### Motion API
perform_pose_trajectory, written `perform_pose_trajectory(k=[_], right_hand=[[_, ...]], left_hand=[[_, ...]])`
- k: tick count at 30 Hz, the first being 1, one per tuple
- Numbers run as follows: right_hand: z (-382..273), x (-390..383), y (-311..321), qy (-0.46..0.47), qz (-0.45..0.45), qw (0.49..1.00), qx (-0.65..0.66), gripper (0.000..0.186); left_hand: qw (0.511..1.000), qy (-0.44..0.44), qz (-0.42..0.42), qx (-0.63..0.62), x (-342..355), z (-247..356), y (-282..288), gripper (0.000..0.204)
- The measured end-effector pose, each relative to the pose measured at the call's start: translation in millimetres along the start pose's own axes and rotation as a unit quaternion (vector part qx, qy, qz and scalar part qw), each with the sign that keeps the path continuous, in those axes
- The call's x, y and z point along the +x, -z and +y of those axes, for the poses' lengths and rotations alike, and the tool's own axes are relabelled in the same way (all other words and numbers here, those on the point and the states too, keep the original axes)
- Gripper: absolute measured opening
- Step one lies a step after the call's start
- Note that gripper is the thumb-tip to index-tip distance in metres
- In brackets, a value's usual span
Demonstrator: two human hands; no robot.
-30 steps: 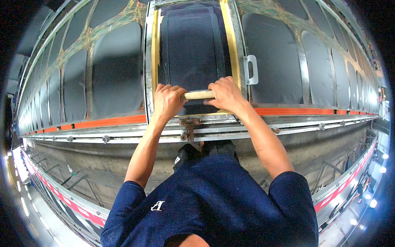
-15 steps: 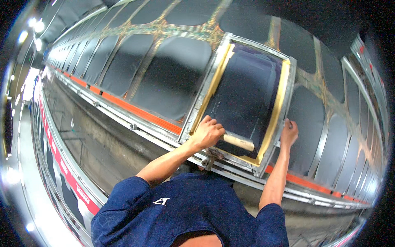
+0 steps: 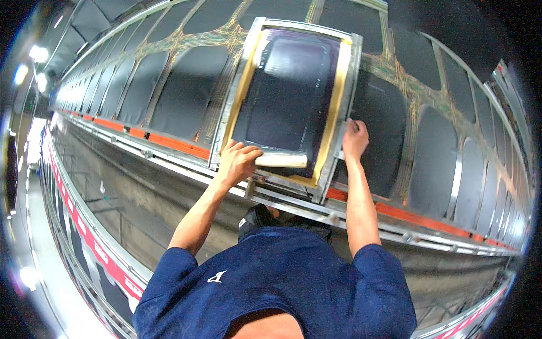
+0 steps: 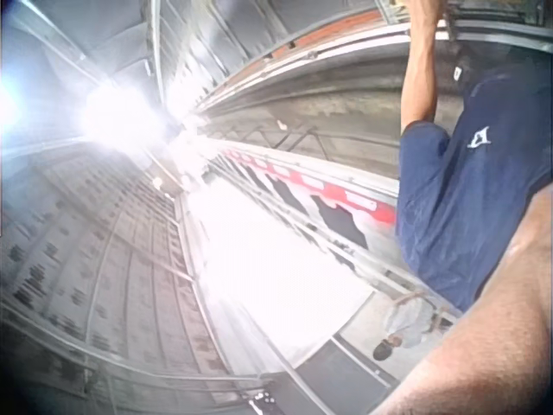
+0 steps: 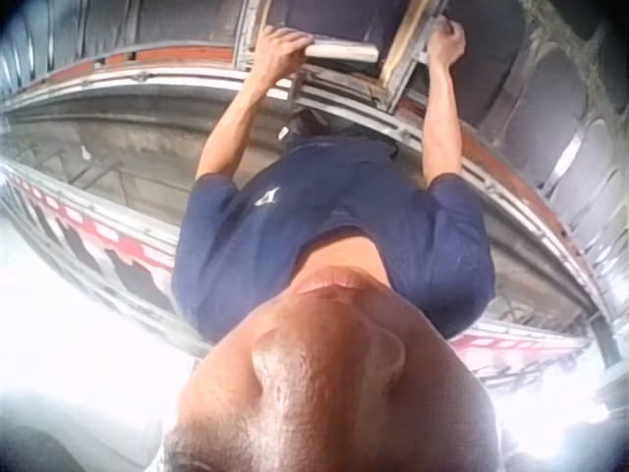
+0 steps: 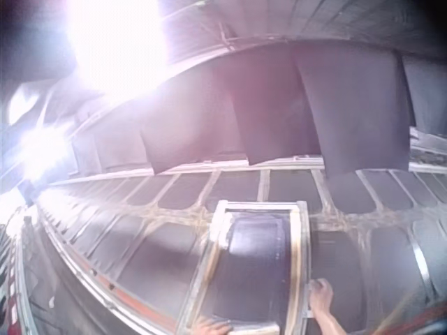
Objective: The person uses a squeegee to pull dark ink across a screen printing frame, repeatedly lifting and repositioning the frame to print a design onto a dark fabric laid on a flatbed. The person maintains consistent pressure and alignment throughout the process.
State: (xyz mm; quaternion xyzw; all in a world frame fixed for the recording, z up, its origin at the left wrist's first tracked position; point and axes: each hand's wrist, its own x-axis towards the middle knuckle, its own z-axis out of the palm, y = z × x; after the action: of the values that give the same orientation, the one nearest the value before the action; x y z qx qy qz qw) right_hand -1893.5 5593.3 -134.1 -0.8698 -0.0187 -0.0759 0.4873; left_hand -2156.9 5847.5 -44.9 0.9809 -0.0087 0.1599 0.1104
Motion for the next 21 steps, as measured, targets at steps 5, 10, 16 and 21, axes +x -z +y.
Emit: perform_pose_trajectory(k=[5,10,16,21], right_hand=[[-35,-24,-50,-0.027,-0.003,1.0,0.003,0.029],[-36,-24,-61,-0.065,-0.016,0.997,-0.033,0.03],[-22,-21,-65,-0.025,-0.031,0.991,-0.127,0.028],[-76,5,-49,-0.076,-0.165,0.948,-0.262,0.031]], left_hand=[[0.999,-0.031,-0.012,0.011,-51,-60,8,0.018],[0.999,-0.041,-0.028,-0.009,-66,-80,0,0.02],[0.998,-0.05,-0.021,-0.028,-1,-114,-20,0.02],[0.997,-0.065,0.006,-0.042,121,-175,-57,0.021]])
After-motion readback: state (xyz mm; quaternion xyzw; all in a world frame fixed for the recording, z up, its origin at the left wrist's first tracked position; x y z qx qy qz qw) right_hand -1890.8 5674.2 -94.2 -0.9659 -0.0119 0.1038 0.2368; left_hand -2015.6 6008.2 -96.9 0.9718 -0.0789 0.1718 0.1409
